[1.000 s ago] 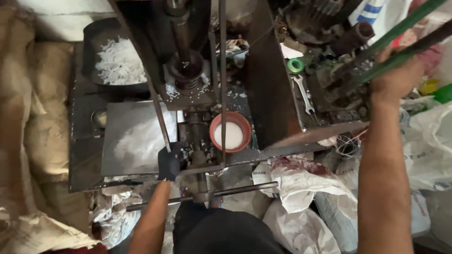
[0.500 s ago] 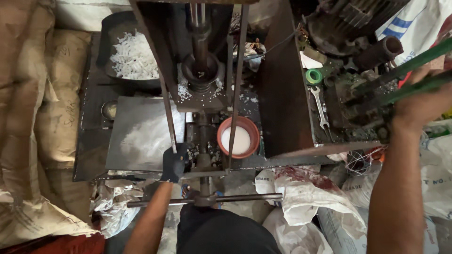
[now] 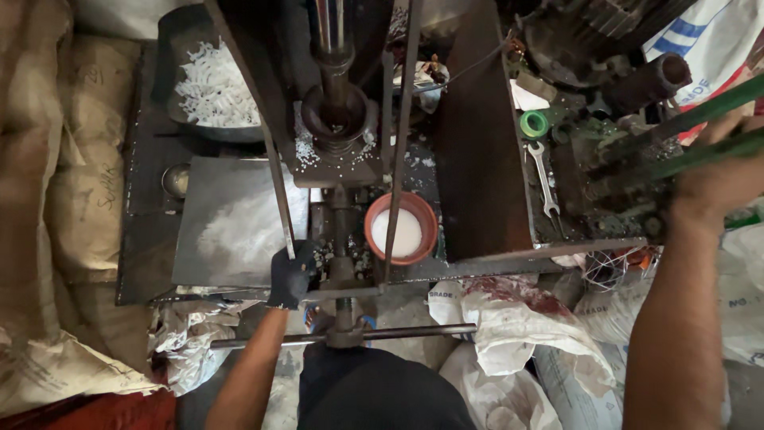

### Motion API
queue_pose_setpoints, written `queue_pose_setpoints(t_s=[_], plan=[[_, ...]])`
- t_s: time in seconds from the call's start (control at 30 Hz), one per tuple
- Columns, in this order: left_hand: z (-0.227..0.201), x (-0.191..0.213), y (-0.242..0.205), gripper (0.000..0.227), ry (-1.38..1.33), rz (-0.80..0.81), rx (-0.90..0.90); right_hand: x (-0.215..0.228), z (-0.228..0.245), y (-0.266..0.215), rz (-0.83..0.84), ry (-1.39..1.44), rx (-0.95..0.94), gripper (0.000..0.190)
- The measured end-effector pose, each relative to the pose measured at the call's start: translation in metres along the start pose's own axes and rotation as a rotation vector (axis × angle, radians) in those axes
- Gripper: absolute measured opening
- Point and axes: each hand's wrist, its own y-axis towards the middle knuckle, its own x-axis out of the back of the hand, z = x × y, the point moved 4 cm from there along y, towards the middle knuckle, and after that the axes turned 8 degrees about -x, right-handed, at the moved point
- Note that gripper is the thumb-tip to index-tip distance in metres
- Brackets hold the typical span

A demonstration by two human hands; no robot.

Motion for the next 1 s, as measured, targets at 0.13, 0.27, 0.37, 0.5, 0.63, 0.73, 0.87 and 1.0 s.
queue_pose_setpoints(t_s=[0.13, 0.27, 0.37, 0.5, 0.63, 0.73, 0.87, 1.0], plan=[[-0.006, -0.004, -0.002, 0.021, -0.064, 0.013, -0.018, -0.007, -0.011, 0.0, 0.077, -0.001, -0.077, 0.038], [-0.01, -0.004, -0.004, 0.022, -0.018, 0.027, -0.018, -0.018, -0.025, -0.004, 0.186, 0.378, -0.192, 0.036], [-0.007, -0.002, -0.003, 0.021, -0.042, 0.027, -0.012, -0.022, -0.034, -0.009, 0.23, 0.372, -0.155, 0.034], [0.001, 0.0, -0.002, 0.022, -0.091, 0.019, -0.013, -0.02, -0.045, -0.014, 0.266, 0.338, -0.121, 0.033], [0.001, -0.001, 0.002, 0.019, -0.138, 0.021, 0.032, -0.019, -0.034, -0.003, 0.286, 0.313, -0.076, 0.032], [-0.008, -0.004, -0.003, 0.019, -0.084, 0.051, -0.045, -0.001, -0.014, 0.013, 0.296, 0.255, -0.01, 0.032], [-0.018, -0.01, -0.003, 0.021, -0.05, 0.076, -0.053, 0.04, 0.028, 0.021, 0.345, -0.058, 0.276, 0.032], [-0.027, -0.011, -0.005, 0.022, 0.089, 0.038, -0.027, 0.104, 0.036, -0.023, 0.294, -0.141, 0.176, 0.025]])
